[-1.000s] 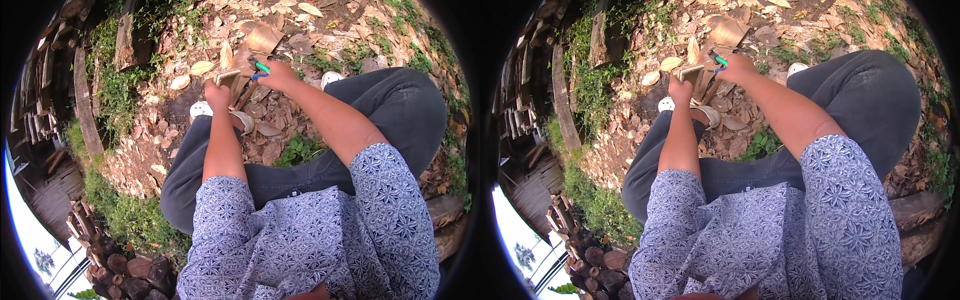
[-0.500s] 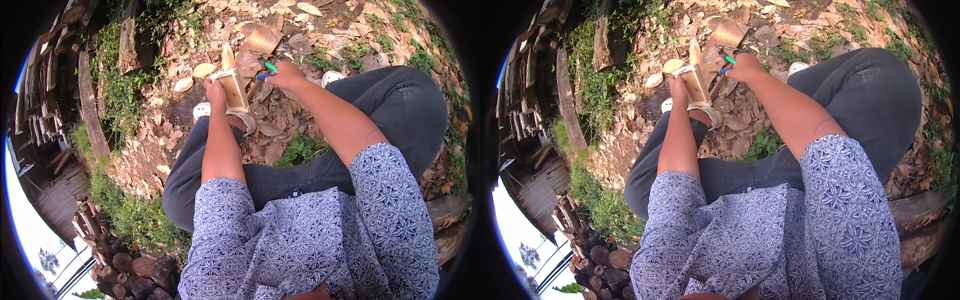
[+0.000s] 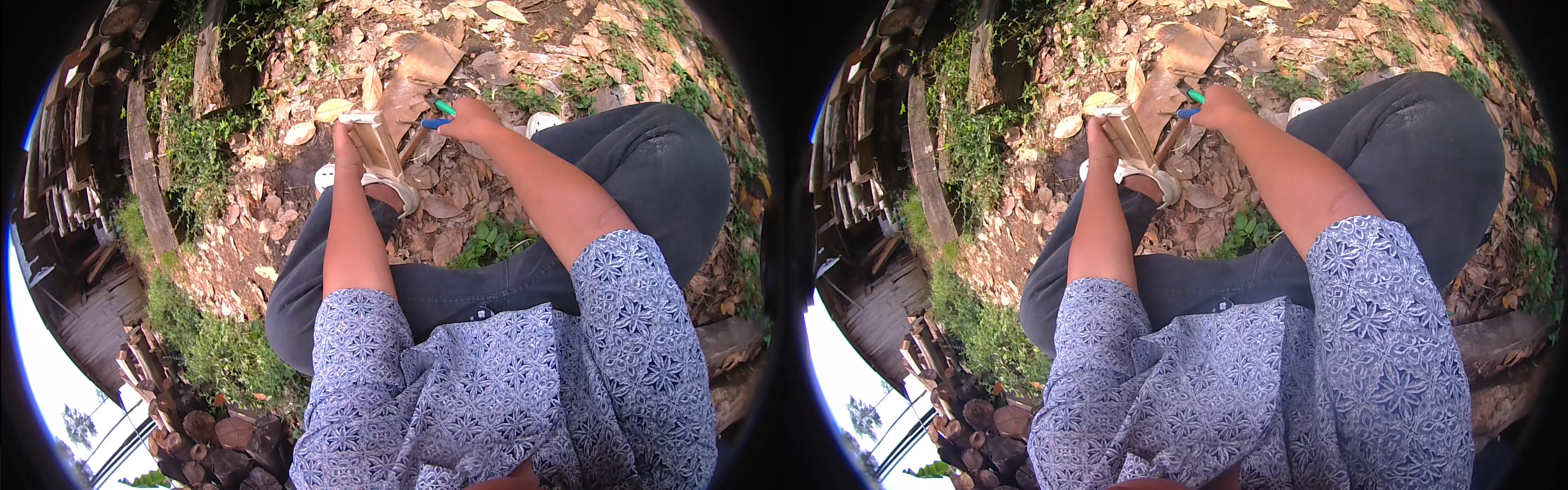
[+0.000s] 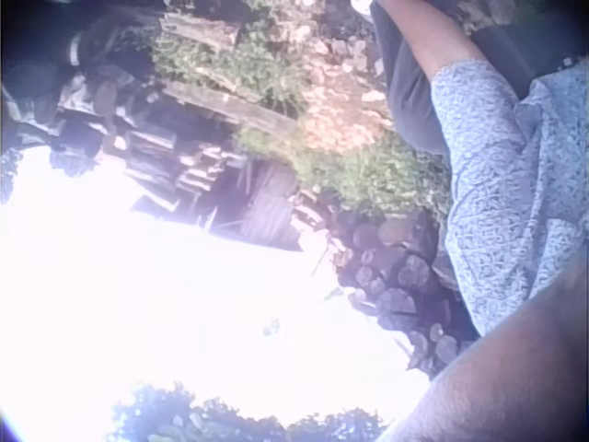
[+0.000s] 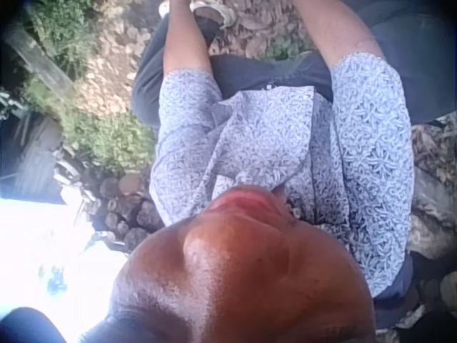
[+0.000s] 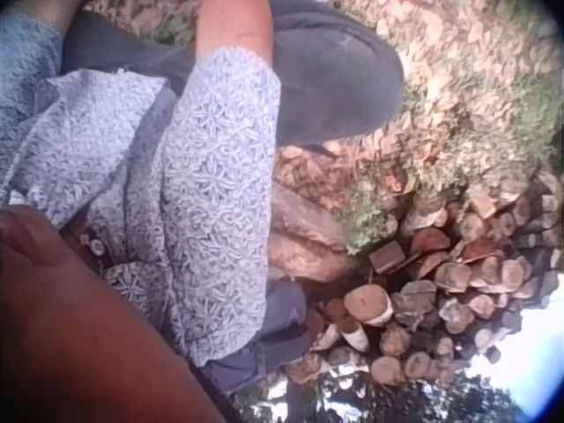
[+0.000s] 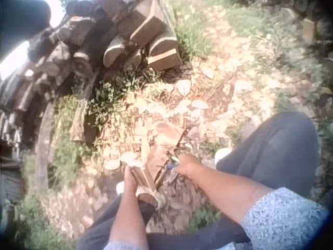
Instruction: The person sits on the ground and uses a hammer to drive nails into a small wooden block. They repeatedly position the nail and strike it with the hammer, occasionally adjusting the wood or the nail.
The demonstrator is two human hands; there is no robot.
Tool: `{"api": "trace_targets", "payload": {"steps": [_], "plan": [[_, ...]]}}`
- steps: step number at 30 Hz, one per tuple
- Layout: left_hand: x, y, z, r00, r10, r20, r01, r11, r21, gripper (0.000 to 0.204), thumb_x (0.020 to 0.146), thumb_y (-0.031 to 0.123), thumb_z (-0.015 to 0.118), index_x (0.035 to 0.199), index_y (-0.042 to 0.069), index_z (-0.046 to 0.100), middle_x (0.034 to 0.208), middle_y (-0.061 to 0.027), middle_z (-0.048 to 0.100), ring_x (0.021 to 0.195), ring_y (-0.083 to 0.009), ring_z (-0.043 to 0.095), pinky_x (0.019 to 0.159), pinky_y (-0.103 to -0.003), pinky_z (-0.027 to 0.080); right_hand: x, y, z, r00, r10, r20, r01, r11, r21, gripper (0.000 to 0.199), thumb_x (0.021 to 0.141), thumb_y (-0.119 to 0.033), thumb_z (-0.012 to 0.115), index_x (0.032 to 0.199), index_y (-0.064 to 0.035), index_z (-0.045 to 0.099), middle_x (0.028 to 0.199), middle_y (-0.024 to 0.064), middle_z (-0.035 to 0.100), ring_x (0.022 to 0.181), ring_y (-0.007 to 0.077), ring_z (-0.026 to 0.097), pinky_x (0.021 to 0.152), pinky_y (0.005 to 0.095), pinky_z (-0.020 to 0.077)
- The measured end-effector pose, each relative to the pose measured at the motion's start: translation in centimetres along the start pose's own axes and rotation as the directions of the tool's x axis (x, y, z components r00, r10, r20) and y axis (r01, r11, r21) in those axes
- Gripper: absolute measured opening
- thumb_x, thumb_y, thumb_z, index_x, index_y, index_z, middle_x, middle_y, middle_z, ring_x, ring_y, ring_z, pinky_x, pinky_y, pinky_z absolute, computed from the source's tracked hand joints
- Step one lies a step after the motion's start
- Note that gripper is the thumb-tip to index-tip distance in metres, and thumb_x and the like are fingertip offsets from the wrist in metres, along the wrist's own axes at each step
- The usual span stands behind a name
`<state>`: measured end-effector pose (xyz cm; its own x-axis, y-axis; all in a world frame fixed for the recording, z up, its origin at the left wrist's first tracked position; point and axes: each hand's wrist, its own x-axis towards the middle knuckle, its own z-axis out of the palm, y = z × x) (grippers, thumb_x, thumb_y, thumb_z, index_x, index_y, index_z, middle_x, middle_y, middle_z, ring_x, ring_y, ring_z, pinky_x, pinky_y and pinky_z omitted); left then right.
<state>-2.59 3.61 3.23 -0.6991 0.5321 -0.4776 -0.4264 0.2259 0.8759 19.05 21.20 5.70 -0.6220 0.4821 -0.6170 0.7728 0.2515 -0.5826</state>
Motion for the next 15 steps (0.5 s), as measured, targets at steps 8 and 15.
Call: {"api": "trace_targets", "payload": {"steps": [8, 15], "plan": [[-1.0, 3.1, -0.6, 0.968, -0.246, 0.041, 0.229, 0.943, 0.239, 0.096, 0.077, 0.093, 0.043, 0.118, 0.007, 0.054, 0.090, -0.0081, 0.055, 0.068, -0.0233, 0.060, 0.058, -0.040, 0.052, 0.4, -1.3, -0.1, 0.999, 0.035, 0.012, -0.037, 0.991, 0.128, 0.045, 0.081, -0.048, 0.074, 0.084, -0.0024, 0.074, 0.081, 0.0118, 0.073, 0.081, 0.0260, 0.072, 0.075, 0.0399, 0.0550], [-3.5, 4.7, 1.2, 0.901, -0.336, 0.275, 0.409, 0.870, -0.276, 0.108, 0.065, 0.100, 0.045, 0.119, 0.007, 0.048, 0.090, -0.0118, 0.051, 0.067, -0.0245, 0.050, 0.054, -0.035, 0.045, 0.2, -1.6, 0.0, 0.996, 0.036, -0.080, -0.024, 0.989, 0.144, 0.041, 0.083, -0.045, 0.071, 0.085, -0.0037, 0.073, 0.077, 0.0093, 0.073, 0.078, 0.0236, 0.072, 0.074, 0.0372, 0.0558]]}}
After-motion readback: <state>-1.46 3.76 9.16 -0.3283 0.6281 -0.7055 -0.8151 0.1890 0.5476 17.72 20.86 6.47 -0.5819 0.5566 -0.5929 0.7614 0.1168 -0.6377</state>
